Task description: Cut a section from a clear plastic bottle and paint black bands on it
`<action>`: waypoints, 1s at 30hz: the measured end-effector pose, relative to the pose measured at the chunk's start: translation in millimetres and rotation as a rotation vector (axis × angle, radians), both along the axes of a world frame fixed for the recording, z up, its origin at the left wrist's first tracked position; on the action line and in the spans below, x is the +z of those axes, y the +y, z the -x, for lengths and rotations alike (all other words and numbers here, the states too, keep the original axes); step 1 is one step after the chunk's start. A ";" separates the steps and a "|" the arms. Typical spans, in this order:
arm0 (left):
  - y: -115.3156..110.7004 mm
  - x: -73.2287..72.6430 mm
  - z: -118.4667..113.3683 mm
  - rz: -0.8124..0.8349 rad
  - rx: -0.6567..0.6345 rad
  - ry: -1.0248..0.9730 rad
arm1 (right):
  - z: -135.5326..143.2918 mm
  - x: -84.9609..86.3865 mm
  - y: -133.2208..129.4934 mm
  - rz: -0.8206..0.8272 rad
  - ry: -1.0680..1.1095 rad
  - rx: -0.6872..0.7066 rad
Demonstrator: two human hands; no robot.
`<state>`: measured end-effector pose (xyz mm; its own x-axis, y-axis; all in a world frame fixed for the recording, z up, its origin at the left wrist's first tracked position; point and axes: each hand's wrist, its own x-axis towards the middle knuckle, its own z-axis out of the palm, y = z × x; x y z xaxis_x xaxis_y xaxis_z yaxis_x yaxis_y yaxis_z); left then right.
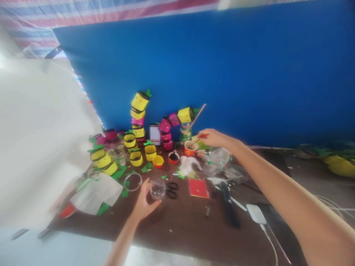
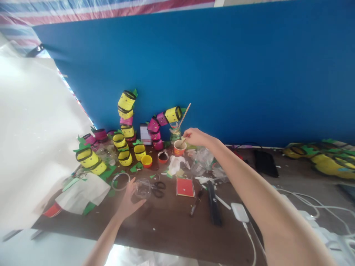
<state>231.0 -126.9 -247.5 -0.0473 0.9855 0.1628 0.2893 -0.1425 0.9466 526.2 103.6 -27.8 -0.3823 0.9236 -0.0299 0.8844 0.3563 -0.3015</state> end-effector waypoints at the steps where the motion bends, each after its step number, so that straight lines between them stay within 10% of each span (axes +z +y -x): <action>1: 0.0 -0.8 0.1 0.000 0.000 0.001 | 0.6 -1.0 -0.2 0.012 0.008 -0.003; 11: -0.2 -2.7 1.0 0.014 -0.005 -0.011 | 15.3 -30.0 13.5 0.049 0.068 -0.070; 30: 0.1 -9.2 2.2 0.000 -0.014 -0.038 | 5.8 -20.9 25.7 0.134 0.145 -0.104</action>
